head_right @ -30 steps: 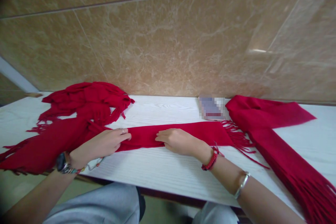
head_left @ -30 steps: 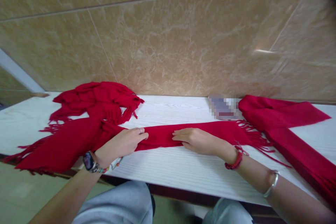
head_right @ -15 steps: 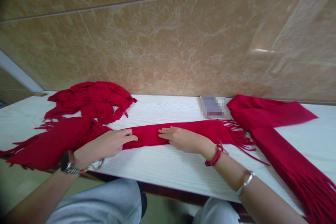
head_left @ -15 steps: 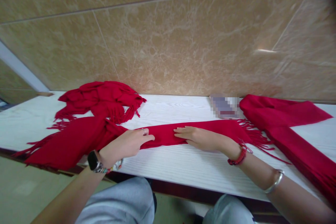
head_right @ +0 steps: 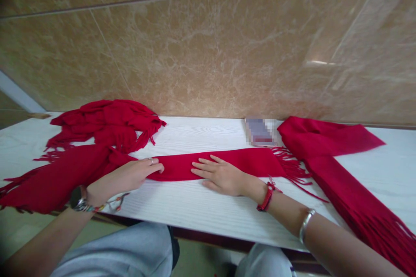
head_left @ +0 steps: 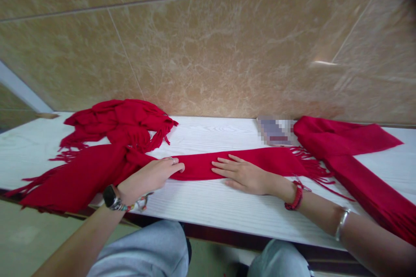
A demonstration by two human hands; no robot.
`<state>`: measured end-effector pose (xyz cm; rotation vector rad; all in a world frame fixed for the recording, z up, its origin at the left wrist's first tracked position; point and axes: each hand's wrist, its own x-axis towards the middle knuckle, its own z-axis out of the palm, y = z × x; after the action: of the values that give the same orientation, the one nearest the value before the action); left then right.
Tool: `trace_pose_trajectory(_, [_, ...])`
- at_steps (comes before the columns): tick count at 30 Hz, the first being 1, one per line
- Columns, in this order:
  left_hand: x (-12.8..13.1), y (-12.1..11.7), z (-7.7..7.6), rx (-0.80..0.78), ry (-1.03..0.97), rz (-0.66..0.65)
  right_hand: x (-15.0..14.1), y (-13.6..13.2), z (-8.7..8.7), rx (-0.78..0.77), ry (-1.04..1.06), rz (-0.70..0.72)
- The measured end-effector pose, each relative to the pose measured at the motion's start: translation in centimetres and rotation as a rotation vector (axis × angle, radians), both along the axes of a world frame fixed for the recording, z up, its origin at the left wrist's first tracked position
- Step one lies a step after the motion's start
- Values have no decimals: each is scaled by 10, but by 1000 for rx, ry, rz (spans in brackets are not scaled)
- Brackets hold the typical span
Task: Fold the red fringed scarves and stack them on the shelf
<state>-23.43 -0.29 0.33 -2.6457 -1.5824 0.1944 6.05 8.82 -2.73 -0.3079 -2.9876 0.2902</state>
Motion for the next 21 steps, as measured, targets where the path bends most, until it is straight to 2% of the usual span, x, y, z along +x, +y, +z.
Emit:
trace_pose_trajectory(4, [-8,-3,3,55,70,5,0,0,4,22,-14,-8])
trace_pose_trajectory(9, [23,-7,15,32,82,-7,-2,2,9,59,-10,-17])
trace_pose_trajectory(12, [35,-4,15,55,76,-30,-1,1,10,109,19,-28])
trace_pose_trajectory(17, [32,0,12,-4,73,-78,1,0,13,169,65,-2])
trace_pose_trajectory(21, [33,0,19,-27,50,-78,1,-1,14,126,137,5])
